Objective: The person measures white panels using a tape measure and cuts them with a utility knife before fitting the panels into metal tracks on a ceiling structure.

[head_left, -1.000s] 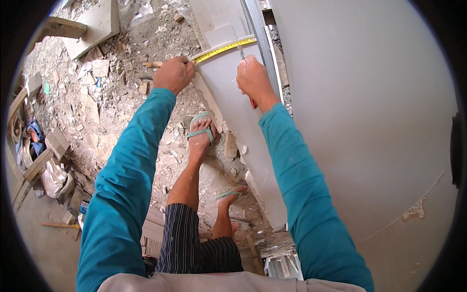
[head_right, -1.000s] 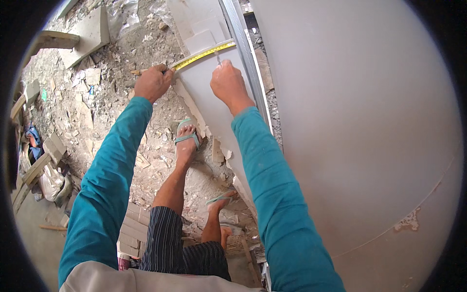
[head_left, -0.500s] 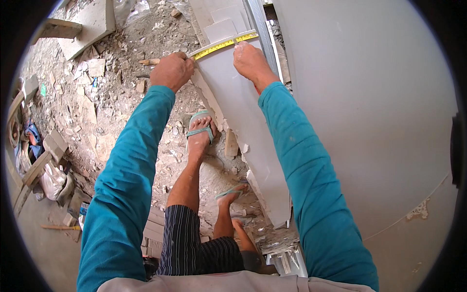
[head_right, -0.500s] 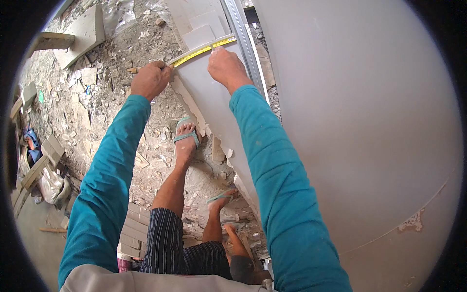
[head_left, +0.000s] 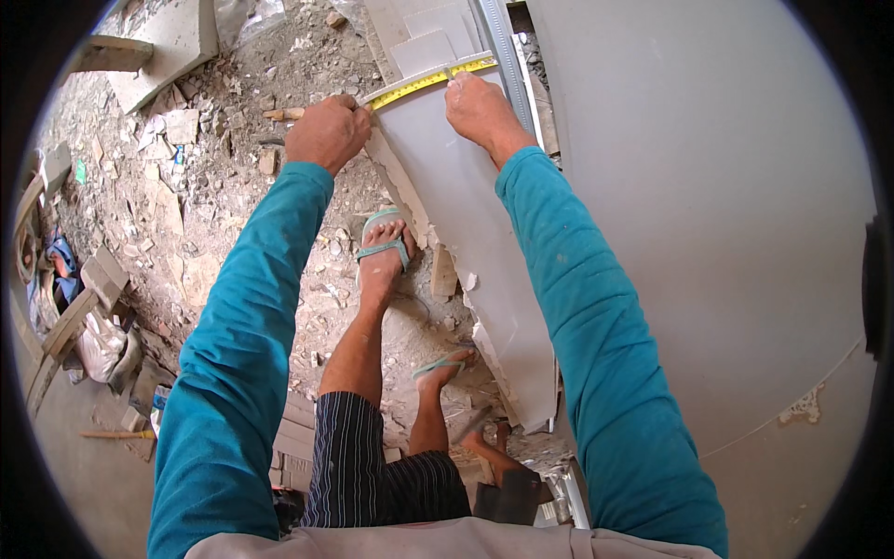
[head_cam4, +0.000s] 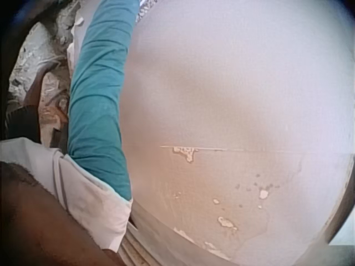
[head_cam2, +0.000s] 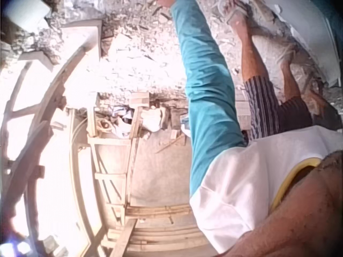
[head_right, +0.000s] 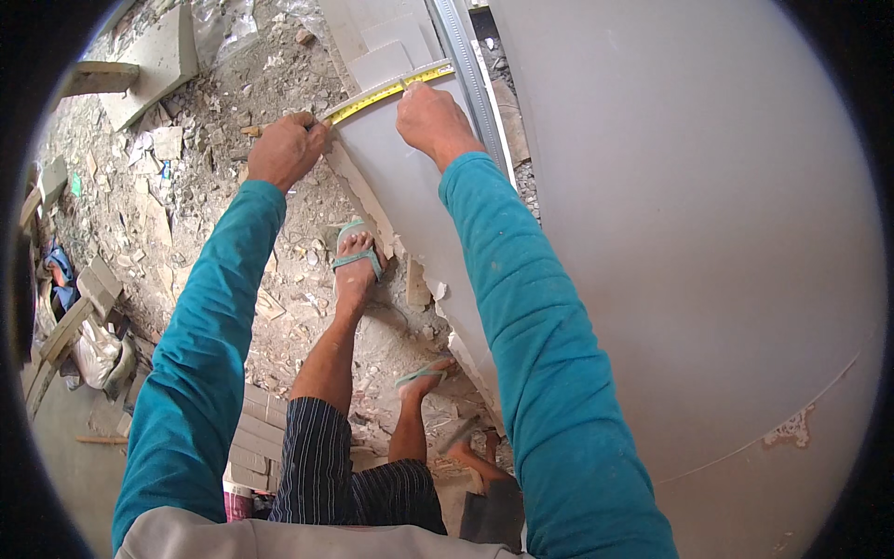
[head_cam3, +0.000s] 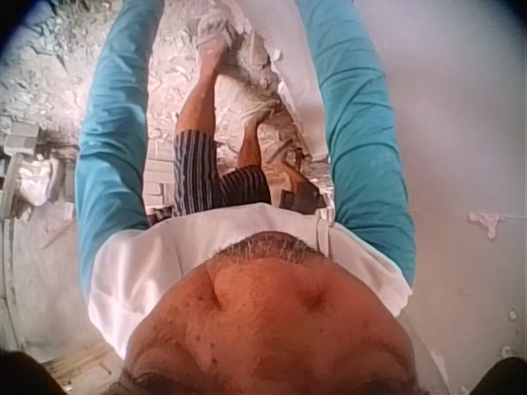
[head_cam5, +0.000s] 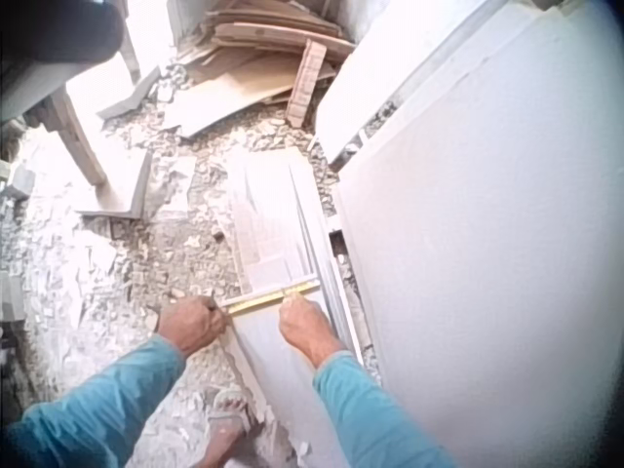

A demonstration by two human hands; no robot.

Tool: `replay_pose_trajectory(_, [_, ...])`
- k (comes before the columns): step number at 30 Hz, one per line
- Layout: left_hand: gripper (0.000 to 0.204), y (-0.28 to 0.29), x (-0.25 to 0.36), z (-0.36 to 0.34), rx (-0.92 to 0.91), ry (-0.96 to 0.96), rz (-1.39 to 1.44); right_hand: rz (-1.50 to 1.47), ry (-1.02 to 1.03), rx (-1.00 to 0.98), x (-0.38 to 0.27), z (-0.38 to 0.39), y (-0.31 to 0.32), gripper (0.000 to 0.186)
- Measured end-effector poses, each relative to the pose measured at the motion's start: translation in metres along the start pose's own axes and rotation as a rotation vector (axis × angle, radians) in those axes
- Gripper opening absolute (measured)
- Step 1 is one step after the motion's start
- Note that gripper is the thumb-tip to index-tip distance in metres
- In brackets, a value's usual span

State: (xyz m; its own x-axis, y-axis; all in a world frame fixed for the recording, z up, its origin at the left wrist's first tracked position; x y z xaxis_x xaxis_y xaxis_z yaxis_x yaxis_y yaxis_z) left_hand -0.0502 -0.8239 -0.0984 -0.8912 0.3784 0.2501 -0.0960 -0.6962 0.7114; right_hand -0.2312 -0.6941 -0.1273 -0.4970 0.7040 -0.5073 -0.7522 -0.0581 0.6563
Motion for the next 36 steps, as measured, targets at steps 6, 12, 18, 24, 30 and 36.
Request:
replay_pose_trajectory(6, [0.043, -0.001, -0.001, 0.000, -0.013, 0.021, 0.024, 0.024, 0.040, 0.041, -0.001, 0.000, 0.001, 0.036])
replay_pose_trajectory(12, [0.043, -0.005, -0.005, -0.004, -0.015, 0.021, 0.043, 0.024, 0.050, 0.047, -0.001, 0.000, 0.000, 0.038])
replay_pose_trajectory(18, [0.041, -0.005, -0.002, -0.003, -0.001, 0.005, 0.032, 0.011, 0.028, 0.072, 0.003, 0.002, 0.001, 0.035])
replay_pose_trajectory(24, [0.041, -0.004, -0.003, -0.002, 0.010, 0.013, 0.023, 0.004, 0.022, 0.045, -0.002, 0.003, 0.001, 0.032])
replay_pose_trajectory(30, [0.038, -0.003, 0.004, 0.005, 0.029, 0.015, 0.044, 0.169, -0.089, -0.094, -0.013, -0.001, 0.000, 0.031])
replay_pose_trajectory(36, [0.027, -0.052, 0.059, 0.065, -0.004, -0.144, -0.015, 0.146, -0.239, -0.270, -0.022, -0.007, 0.003, 0.031])
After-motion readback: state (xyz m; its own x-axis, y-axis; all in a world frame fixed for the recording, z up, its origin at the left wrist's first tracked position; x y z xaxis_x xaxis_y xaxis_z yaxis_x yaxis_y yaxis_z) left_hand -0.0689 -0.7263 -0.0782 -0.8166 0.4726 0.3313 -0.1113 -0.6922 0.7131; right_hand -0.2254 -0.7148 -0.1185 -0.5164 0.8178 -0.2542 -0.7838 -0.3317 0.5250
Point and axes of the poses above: each hand's wrist, its own z-axis away from the middle knuckle, its own y-axis out of the back of the hand, x = y × z, the point moved 10 cm from there along -z, towards the middle knuckle, and after that the axes turned 5 degrees about y, right-handed, at the moved point
